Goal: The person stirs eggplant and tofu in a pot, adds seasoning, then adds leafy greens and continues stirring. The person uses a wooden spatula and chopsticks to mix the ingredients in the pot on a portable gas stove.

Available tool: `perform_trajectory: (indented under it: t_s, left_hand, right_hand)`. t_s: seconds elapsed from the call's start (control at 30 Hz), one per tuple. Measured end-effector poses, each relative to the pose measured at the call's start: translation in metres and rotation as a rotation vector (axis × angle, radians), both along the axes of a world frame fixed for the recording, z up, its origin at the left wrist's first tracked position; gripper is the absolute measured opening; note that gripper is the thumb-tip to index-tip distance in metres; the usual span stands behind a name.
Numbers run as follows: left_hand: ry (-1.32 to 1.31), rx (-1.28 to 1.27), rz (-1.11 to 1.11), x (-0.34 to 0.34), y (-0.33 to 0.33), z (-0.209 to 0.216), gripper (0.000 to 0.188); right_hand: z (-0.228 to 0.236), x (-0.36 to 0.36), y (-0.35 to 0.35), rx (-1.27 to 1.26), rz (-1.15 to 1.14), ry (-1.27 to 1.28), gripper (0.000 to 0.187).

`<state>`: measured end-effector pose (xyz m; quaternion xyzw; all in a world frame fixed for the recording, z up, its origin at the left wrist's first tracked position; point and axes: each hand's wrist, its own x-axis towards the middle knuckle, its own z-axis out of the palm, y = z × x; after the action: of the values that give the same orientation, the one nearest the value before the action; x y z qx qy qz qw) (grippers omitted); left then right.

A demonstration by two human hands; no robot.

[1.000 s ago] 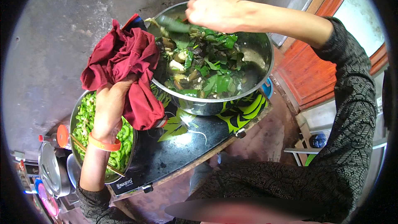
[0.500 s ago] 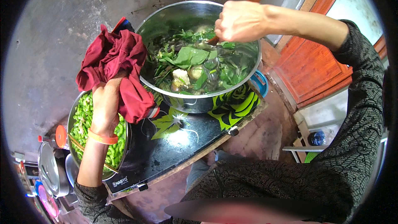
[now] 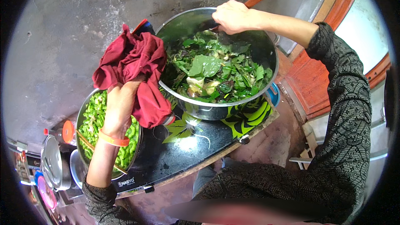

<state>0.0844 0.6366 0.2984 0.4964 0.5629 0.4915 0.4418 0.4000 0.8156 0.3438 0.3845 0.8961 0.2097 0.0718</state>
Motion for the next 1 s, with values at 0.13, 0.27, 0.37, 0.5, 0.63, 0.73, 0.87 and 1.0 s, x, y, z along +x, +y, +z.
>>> perform_trajectory:
  t_s: [0.13,0.27,0.37,0.5,0.63,0.73,0.87,1.0]
  left_hand:
    - [-0.031,0.035,0.019,0.001,-0.001,-0.001,0.028]
    - [-0.018,0.021,0.023,0.003,-0.003,0.003,0.025]
    - [-0.022,0.008,0.033,0.005,-0.006,0.006,0.025]
    - [-0.016,-0.075,0.085,0.005,-0.006,0.007,0.025]
    - [-0.050,0.005,0.061,0.005,-0.003,0.005,0.027]
    - [0.005,0.001,0.045,0.003,-0.003,0.004,0.030]
    - [0.051,0.026,0.031,0.002,-0.001,0.005,0.033]
    - [0.000,0.016,0.029,0.001,0.001,0.003,0.033]
  right_hand:
    - [-0.009,-0.019,0.019,-0.179,0.071,0.086,0.032]
    - [-0.014,-0.022,0.014,-0.457,0.033,0.080,0.046]
    - [-0.002,-0.012,0.004,-0.399,0.055,0.170,0.043]
    - [0.027,0.005,-0.021,-0.349,0.242,0.346,0.039]
    - [0.050,0.019,-0.059,-0.272,0.279,0.245,0.036]
    - [0.058,0.030,-0.094,-0.256,0.373,0.209,0.031]
    - [0.067,0.032,-0.131,-0.277,0.292,-0.054,0.028]
    - [0.037,0.011,-0.146,-0.280,0.257,-0.145,0.028]
